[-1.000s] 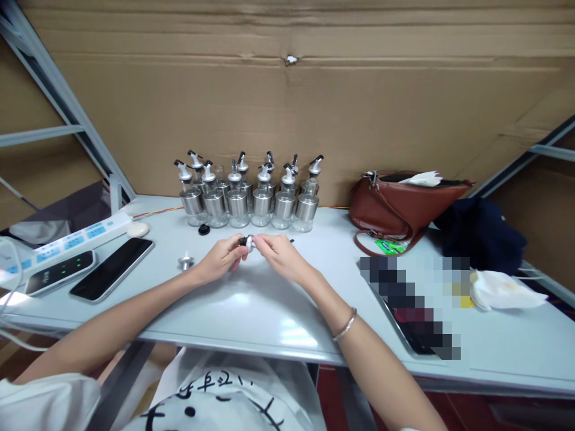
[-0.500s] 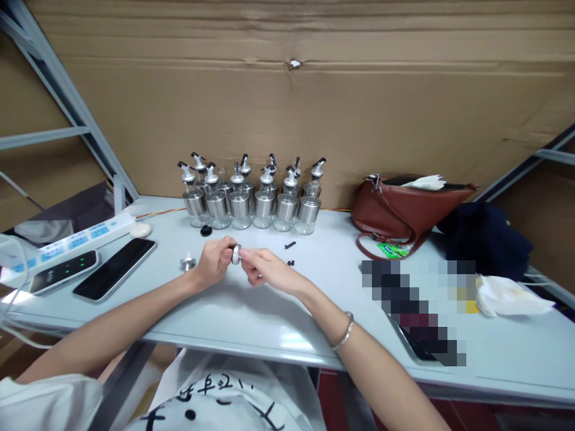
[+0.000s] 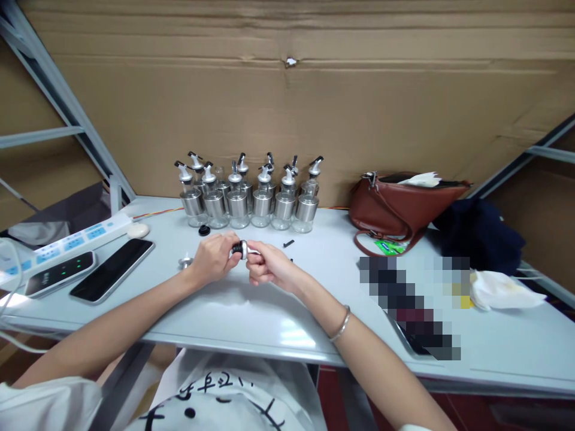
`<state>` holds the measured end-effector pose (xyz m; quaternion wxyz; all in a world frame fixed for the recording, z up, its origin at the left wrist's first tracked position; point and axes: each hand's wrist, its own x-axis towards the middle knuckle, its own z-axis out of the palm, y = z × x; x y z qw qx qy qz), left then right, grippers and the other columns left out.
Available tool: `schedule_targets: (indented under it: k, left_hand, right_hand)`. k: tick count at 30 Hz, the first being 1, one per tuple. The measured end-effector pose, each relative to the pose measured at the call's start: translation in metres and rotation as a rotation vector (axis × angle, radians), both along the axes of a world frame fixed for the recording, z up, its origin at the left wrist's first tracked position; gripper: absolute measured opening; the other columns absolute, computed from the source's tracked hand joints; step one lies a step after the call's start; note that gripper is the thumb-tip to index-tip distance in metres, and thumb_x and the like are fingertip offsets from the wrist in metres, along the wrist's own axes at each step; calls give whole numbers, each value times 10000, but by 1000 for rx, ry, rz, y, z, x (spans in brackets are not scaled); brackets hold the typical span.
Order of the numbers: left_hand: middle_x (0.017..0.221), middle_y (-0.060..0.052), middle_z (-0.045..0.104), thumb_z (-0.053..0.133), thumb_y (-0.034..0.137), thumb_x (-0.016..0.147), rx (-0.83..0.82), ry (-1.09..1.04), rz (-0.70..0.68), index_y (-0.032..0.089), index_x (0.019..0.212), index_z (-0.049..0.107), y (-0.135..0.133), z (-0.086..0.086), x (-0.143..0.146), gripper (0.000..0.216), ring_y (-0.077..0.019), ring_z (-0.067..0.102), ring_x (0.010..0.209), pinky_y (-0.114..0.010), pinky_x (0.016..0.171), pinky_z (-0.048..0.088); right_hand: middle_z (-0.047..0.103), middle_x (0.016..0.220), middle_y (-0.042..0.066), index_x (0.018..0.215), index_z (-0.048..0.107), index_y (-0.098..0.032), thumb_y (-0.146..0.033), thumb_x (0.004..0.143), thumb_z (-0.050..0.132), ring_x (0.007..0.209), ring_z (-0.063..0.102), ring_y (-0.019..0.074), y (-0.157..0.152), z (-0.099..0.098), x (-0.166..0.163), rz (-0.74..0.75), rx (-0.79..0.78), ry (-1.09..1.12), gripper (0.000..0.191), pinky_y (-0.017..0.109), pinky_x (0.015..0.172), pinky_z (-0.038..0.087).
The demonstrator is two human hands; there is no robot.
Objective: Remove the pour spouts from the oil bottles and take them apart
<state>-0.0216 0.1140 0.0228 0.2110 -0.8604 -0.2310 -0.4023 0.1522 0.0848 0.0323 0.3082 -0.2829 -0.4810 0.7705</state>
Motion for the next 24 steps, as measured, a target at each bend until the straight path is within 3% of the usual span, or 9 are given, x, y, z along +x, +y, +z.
schedule_targets:
  k: [5,8,11,13,18,20,22,24]
  left_hand:
    - [552,8,511,226,312,961,-47,-15,-68,195,729,424,6,-4,-2,327,-128,430,443,-270,501,297]
    - [515,20,469,242,255,941,-150,-36,-106,202,691,406,12,-3,-6,303,-129,407,438,-265,496,289]
    - [528,14,469,235,247,930,-220,-15,-141,202,687,412,17,2,-11,304,-133,418,460,-253,498,304]
    - [532,12,463,224,270,928,-276,2,-168,202,683,416,20,5,-14,319,-133,422,469,-249,503,313]
    - [527,23,439,219,304,926,-448,22,-190,201,666,391,22,12,-16,328,-120,412,461,-236,491,305]
    - [519,32,420,208,307,931,-510,21,-185,198,663,379,21,14,-14,336,-110,390,448,-229,480,296]
    - [512,37,399,185,335,935,-679,17,-195,193,656,373,20,17,-13,366,-101,364,449,-225,481,297]
    - [502,36,366,171,409,932,-992,-1,-240,192,635,352,18,20,-12,410,-95,333,456,-224,475,295]
  right_hand:
    - [164,412,-140,568,277,-215,-573,809,571,340,111,38,-5,6,-2,10,-19,-36,522,223,512,421]
    - [154,474,-140,593,300,-210,-603,739,649,382,105,31,-10,9,-11,-92,49,-18,545,225,535,409]
    - [163,507,-122,604,289,-215,-661,767,576,408,150,45,-14,9,-17,-152,198,-75,555,247,544,394]
    - [238,526,-91,628,326,-213,-680,828,472,433,249,73,-14,8,-16,-203,424,-209,529,250,532,365]
    - [489,637,7,738,474,-189,-534,995,253,556,419,138,-7,9,-2,-418,1342,-835,484,263,530,277]
    - [542,673,33,754,508,-175,-453,1023,213,588,458,150,-4,10,3,-477,1632,-980,486,275,539,275]
    - [572,686,42,769,539,-161,-378,1033,244,616,490,157,-1,10,7,-529,1842,-1060,452,283,570,294]
    - [595,692,37,798,565,-151,-325,1031,297,643,515,159,1,11,8,-557,1970,-1097,396,289,649,329]
